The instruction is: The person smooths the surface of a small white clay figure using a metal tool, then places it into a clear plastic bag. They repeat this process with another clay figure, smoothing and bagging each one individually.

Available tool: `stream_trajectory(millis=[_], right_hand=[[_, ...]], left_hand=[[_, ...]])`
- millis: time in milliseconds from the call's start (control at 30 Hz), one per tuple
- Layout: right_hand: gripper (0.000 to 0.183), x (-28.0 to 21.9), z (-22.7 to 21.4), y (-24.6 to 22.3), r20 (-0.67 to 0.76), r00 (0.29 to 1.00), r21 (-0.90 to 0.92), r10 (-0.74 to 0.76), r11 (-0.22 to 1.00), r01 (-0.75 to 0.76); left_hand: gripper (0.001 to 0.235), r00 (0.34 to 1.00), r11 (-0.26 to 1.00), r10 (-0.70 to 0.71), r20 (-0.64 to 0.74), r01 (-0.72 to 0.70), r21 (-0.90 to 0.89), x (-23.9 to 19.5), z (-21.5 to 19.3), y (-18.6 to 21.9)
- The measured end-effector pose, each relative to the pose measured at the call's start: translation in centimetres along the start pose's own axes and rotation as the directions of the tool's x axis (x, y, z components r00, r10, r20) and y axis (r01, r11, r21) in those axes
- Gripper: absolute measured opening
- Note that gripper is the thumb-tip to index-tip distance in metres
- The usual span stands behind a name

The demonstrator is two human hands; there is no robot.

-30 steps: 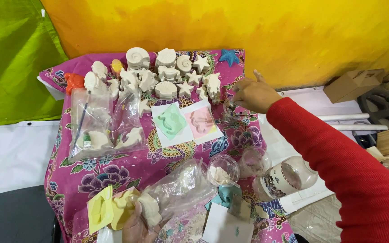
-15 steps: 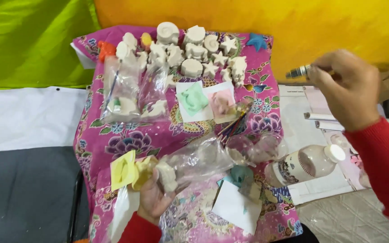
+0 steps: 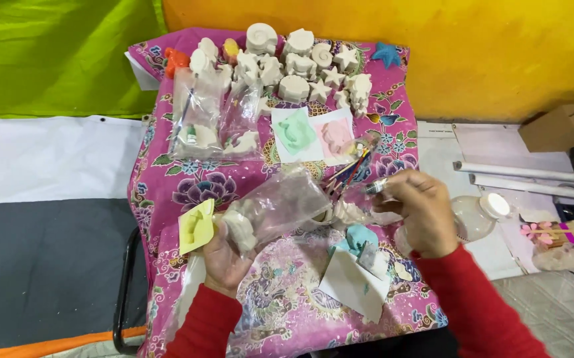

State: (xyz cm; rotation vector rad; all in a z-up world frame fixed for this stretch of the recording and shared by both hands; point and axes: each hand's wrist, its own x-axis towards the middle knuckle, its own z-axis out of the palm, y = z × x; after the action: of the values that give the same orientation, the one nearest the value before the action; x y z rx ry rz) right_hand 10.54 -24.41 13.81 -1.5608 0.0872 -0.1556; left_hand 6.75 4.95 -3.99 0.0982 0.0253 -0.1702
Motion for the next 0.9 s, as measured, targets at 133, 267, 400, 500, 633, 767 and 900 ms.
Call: stream_trajectory(millis=[133, 267, 400, 500, 633, 767, 900], right_hand=[[0.009, -1.0, 2.8, -0.1, 0.050, 0.993, -0.094, -0.108, 0.989, 0.113], [0.007, 1.0, 2.0, -1.5, -0.105, 0.974, 0.018, -0.200, 0.979, 0.203], [0.016, 4.4, 0.5, -3.5, -0.176, 0.984, 0.309, 0.023, 0.951, 0.033], [0.013, 9.6, -2.1, 1.5, -0.152, 0.987, 0.112, -0.055, 0.991, 0.072], [0.031, 10.0, 0.4, 1.2, 0.181, 0.977, -0.950, -0.110, 0.236, 0.203], [0.055, 11.2, 1.4, 3.5, 0.587, 0.804, -0.647, 0.098, -0.540, 0.538], [0.068, 13.6, 2.3, 7.1, 0.714, 0.688, -0.383, 0.133, -0.748, 0.542]], left_hand=[[0.023, 0.999, 1.000, 0.009, -0.031, -0.009, -0.018, -1.0, 3.1, -0.5], [0.019, 0.999, 1.000, -0.011, -0.043, 0.010, -0.017, -1.5, 4.5, -0.4], [0.028, 1.000, 0.999, -0.011, -0.024, 0.012, 0.031, -0.5, 0.3, 0.4], [0.032, 0.999, 0.998, -0.013, -0.040, 0.015, 0.056, 0.1, -1.9, 0.4], [0.028, 0.997, 0.999, -0.013, -0.072, 0.015, 0.032, -0.8, 1.3, 0.7], [0.030, 0.996, 1.000, -0.015, -0.087, 0.017, 0.025, -1.3, 3.9, 0.6], [0.037, 0.997, 1.000, -0.010, -0.082, 0.009, -0.016, -1.8, 6.2, 0.2]])
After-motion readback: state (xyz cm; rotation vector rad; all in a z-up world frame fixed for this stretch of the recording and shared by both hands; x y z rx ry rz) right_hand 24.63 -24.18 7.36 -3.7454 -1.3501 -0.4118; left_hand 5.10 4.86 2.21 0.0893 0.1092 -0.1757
